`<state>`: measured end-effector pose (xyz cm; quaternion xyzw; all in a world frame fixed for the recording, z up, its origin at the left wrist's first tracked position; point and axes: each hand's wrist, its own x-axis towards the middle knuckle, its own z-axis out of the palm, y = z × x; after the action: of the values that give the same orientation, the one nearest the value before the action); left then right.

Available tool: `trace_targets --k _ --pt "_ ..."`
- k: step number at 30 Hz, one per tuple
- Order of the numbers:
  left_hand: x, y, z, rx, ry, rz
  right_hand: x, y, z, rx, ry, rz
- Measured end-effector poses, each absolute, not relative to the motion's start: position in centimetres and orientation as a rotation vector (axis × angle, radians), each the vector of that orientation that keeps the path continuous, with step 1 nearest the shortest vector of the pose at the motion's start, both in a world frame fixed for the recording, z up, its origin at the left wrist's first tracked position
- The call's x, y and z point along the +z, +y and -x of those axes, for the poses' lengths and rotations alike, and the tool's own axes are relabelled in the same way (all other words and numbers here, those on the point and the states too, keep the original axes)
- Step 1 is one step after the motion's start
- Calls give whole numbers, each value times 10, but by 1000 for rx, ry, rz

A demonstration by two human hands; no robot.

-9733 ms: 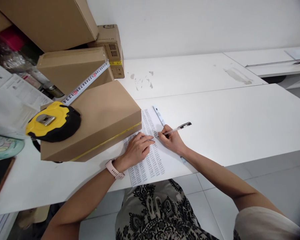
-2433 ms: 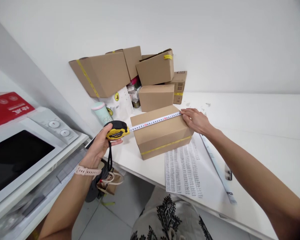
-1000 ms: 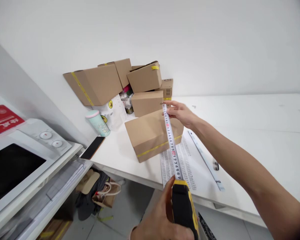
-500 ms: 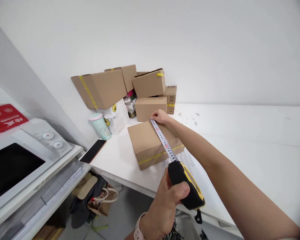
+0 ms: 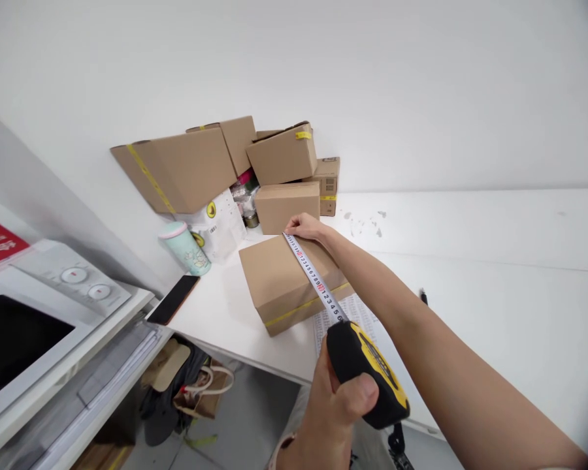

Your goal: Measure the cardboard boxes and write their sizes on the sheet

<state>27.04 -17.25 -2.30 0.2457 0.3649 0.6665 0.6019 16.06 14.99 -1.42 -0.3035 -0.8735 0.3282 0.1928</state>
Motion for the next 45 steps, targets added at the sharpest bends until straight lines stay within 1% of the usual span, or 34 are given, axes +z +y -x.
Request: trace_targets --k 8,17,37,45 --pt "-38 -161 -272 1623 768 -604 -16 155 -157 932 -2451 843" --pt "-21 -169 -276 1651 783 -592 -13 152 -156 914 -2443 846" --pt "-23 -167 -275 1662 678 -626 -14 154 -155 907 -2433 847" --pt "-23 -169 -277 1633 710 -609 -12 152 -155 912 -2434 847"
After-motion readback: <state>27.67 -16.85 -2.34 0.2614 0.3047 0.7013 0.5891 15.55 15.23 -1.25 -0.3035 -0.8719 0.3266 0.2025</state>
